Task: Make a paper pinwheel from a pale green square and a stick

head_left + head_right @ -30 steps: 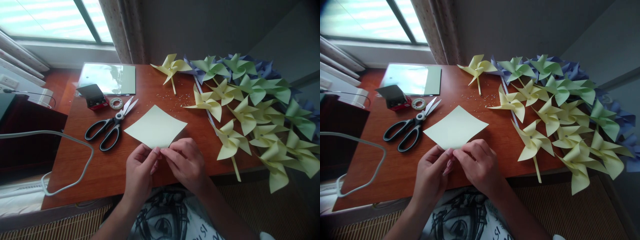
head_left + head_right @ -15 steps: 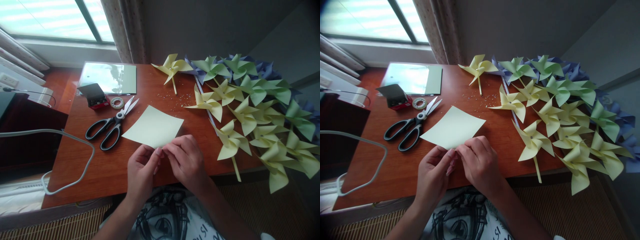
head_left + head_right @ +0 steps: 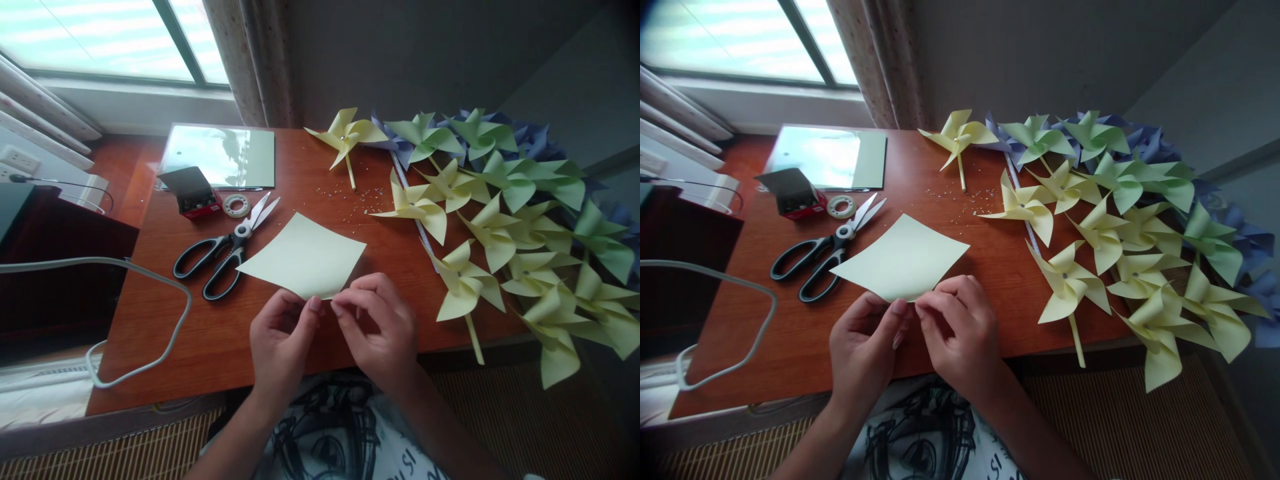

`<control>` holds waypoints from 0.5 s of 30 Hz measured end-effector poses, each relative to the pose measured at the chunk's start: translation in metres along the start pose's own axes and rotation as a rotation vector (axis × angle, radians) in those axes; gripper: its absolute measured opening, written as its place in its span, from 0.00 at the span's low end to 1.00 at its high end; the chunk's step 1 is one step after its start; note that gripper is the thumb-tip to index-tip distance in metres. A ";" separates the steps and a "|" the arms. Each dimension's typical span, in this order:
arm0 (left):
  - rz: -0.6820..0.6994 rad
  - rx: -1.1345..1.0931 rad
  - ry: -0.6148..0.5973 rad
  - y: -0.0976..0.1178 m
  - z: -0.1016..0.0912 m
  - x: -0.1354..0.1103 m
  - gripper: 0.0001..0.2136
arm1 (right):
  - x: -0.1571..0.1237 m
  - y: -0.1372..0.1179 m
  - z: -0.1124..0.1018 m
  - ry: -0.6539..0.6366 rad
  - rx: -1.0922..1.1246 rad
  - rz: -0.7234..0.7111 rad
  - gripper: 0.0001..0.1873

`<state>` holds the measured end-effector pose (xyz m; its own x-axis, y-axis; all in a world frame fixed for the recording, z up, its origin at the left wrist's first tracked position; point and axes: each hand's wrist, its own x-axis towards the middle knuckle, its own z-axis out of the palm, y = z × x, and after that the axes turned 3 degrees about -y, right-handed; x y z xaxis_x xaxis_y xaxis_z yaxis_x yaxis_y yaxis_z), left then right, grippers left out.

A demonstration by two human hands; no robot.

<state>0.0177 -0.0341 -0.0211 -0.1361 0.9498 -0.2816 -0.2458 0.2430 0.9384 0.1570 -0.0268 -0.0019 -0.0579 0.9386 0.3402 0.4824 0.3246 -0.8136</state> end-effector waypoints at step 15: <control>-0.043 -0.109 -0.046 -0.002 0.004 -0.002 0.08 | -0.009 0.000 0.028 -0.002 0.878 0.613 0.03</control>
<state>0.0226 -0.0352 -0.0211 -0.0793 0.9477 -0.3092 -0.3533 0.2633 0.8977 0.1334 -0.0315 -0.0180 -0.0214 0.9699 -0.2424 -0.3680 -0.2331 -0.9002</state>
